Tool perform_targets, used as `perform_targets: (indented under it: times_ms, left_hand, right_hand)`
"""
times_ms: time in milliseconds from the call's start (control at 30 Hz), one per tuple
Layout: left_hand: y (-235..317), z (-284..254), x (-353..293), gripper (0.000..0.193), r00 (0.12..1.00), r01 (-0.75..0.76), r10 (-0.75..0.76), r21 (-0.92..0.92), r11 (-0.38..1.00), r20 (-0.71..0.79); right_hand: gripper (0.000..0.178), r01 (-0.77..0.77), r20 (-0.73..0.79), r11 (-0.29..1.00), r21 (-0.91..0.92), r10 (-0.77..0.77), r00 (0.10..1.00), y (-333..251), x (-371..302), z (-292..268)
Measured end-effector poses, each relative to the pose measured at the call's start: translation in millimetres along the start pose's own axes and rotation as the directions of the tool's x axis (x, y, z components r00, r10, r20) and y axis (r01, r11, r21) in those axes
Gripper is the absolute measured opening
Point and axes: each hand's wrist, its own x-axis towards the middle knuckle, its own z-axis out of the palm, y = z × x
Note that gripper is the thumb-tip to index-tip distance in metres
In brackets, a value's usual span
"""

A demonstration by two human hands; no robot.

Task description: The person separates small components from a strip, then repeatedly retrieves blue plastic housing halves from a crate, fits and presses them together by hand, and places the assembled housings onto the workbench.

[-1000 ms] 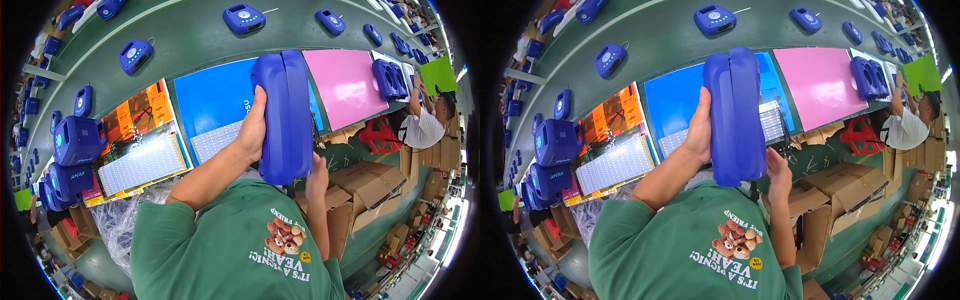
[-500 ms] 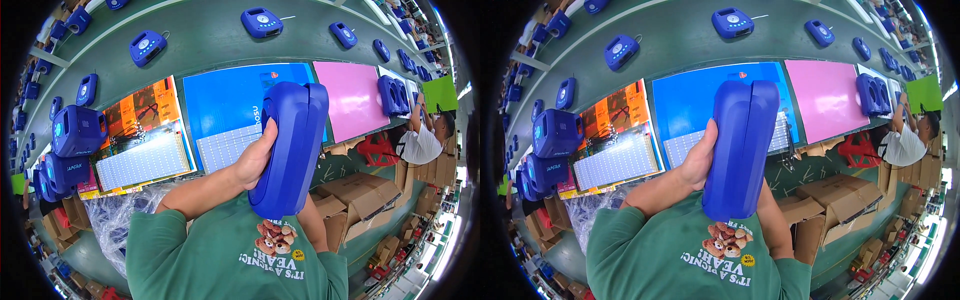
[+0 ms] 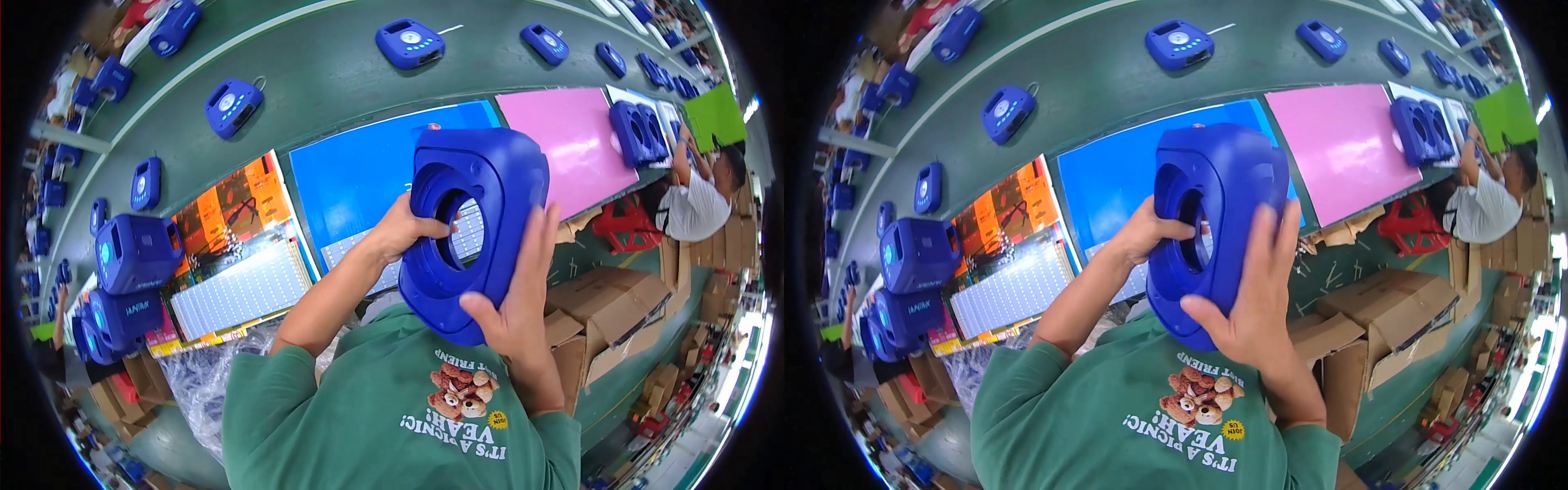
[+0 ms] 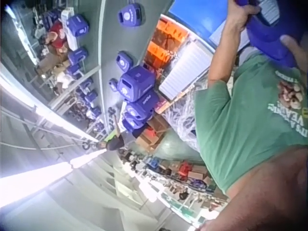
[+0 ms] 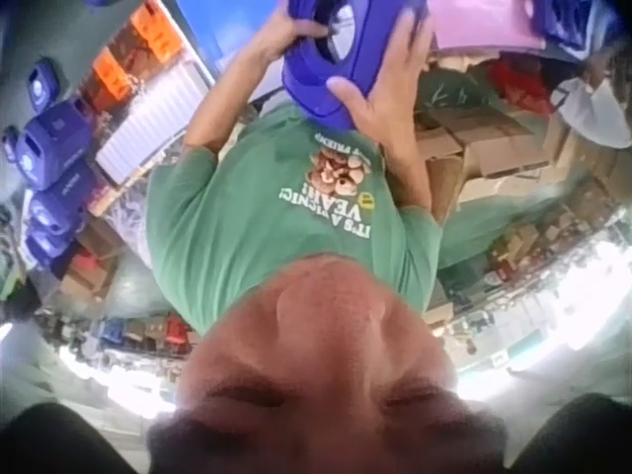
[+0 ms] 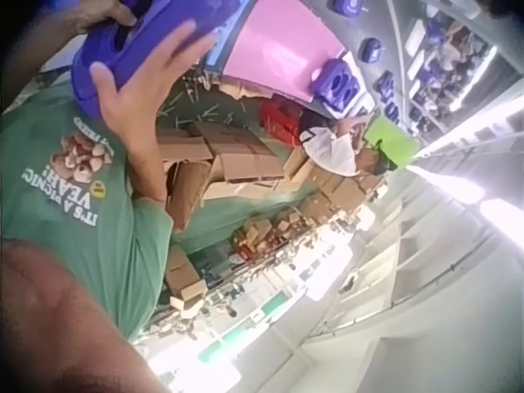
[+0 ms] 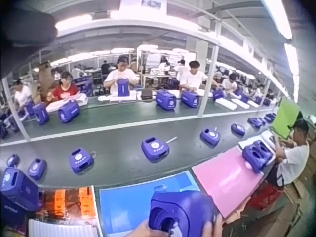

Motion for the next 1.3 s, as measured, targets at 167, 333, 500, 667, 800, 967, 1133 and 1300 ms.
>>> perform_targets:
  times_ms: [167,333,500,667,800,967,1133,1300]
  left_hand:
    - [-25,12,8,0.068,0.959,0.054,-0.06,0.028,0.998,0.276]
    - [-39,25,23,0.068,0.944,0.318,-0.273,-0.298,0.9,0.185]
    - [-55,-6,45,0.053,0.964,0.195,-0.034,-0.611,0.768,0.265]
    - [-60,-18,60,0.044,0.978,0.195,-0.115,-0.562,0.804,0.174]
    - [-33,-11,48,0.058,0.994,-0.036,0.054,-0.184,0.982,0.098]
    - [16,15,16,0.075,0.89,-0.444,0.441,0.437,0.782,0.116]
    - [30,16,-4,0.083,0.913,-0.388,0.36,0.136,0.912,0.193]
    - [24,40,-26,0.093,0.85,-0.47,0.5,0.67,0.576,0.166]
  right_hand:
    - [0.07,0.12,-0.05,0.989,-0.09,-0.125,0.991,8,81,-25]
    - [0.065,0.125,-0.013,0.979,-0.164,-0.129,0.992,16,99,-17]
    - [0.073,0.331,0.446,0.918,-0.219,-0.208,0.87,-6,25,-2]
    - [0.065,0.451,0.529,0.875,0.177,-0.471,0.706,20,-25,-22]
    - [0.101,-0.186,0.004,0.829,0.528,0.216,0.976,11,-29,-18]
    - [0.11,-0.132,-0.38,0.924,0.36,0.274,0.883,38,-15,22]
    - [0.09,-0.112,-0.306,0.796,0.595,0.353,0.884,56,-12,7]
    - [0.091,0.077,-0.148,0.8,-0.595,-0.203,0.968,21,38,5]
